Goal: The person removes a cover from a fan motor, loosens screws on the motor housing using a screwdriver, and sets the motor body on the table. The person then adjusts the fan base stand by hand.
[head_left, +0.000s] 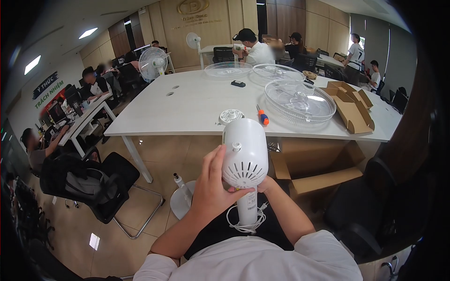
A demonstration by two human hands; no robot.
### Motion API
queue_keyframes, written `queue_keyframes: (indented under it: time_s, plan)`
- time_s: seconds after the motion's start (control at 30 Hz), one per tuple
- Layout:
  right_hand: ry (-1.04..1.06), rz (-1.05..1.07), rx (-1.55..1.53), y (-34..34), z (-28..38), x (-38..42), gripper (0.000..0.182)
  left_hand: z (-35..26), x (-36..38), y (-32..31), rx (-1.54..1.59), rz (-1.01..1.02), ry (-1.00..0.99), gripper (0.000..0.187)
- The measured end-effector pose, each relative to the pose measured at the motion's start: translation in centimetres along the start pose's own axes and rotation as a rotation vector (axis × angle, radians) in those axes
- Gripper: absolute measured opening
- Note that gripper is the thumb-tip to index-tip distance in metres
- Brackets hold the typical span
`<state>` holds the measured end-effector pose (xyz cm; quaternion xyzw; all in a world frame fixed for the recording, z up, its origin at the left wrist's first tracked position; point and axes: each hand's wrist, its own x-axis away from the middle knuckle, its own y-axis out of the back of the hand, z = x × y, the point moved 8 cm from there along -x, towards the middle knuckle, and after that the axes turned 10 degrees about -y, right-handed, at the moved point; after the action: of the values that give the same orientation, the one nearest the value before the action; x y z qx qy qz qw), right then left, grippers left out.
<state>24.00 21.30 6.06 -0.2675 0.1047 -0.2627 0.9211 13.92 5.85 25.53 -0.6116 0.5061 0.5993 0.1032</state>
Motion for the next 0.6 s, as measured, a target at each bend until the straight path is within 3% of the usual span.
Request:
queue_keyframes:
  time_s: [0.13,0.17,0.6]
  plan:
    - [0.02,0.045,-0.177,-0.3,0.5,-0.7,0.074,0.5,-0.7,-1.0,-0.013,-0.005,0.016,0.119]
    - [0.06,-0.034,-0.108,0.0,0.7,-0.6,0.074,0.7,-0.9,-1.3,-0.023,-0.012,-0.001,0.119]
    - [0.134,0.026,-0.072,1.0,0.5,0.3,0.077,4.6,-1.0,-4.5,0.011,-0.048,-0.018,0.126]
